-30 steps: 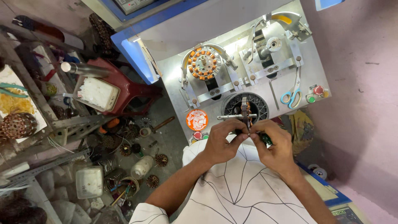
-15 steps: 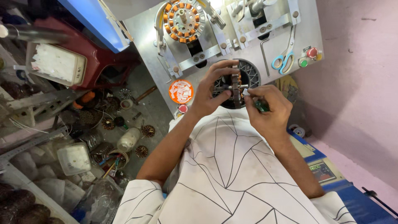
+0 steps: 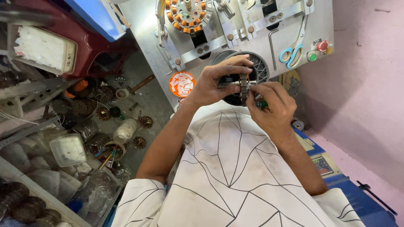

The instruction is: The person uses a screwdriver to manipulate wires and components within a ceiling fan motor stator while it is held in a mechanical winding machine.

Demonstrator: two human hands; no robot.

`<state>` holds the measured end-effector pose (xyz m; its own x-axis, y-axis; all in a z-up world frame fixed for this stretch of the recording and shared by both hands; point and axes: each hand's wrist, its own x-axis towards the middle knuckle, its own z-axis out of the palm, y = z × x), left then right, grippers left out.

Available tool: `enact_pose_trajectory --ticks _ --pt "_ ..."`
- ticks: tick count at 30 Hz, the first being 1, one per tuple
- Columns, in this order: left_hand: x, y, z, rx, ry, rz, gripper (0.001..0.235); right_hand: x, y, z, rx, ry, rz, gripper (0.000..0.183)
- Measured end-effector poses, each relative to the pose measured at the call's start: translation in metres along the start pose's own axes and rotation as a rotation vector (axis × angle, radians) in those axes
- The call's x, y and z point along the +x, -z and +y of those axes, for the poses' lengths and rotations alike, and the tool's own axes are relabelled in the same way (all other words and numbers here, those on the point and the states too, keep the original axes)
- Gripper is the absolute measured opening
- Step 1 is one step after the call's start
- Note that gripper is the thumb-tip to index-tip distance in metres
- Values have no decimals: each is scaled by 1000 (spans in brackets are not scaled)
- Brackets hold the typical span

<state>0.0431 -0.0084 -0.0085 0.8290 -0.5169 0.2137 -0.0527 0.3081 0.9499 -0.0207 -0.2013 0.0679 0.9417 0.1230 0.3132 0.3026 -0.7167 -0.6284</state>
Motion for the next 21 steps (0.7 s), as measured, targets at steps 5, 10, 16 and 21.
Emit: enact_pose_trajectory --ticks 5,10,16,21 --pt "-3 1 -5 30 4 10 37 10 3 -2 -45 20 -85 23" --pt "-4 1 -10 15 6 22 35 32 15 3 36 -143 -290 22" --pt "-4 5 -7 -28 6 5 39 45 25 33 386 -319 -466 24" --pt "-6 7 -15 -101 -17 11 41 45 10 50 400 -603 -490 21"
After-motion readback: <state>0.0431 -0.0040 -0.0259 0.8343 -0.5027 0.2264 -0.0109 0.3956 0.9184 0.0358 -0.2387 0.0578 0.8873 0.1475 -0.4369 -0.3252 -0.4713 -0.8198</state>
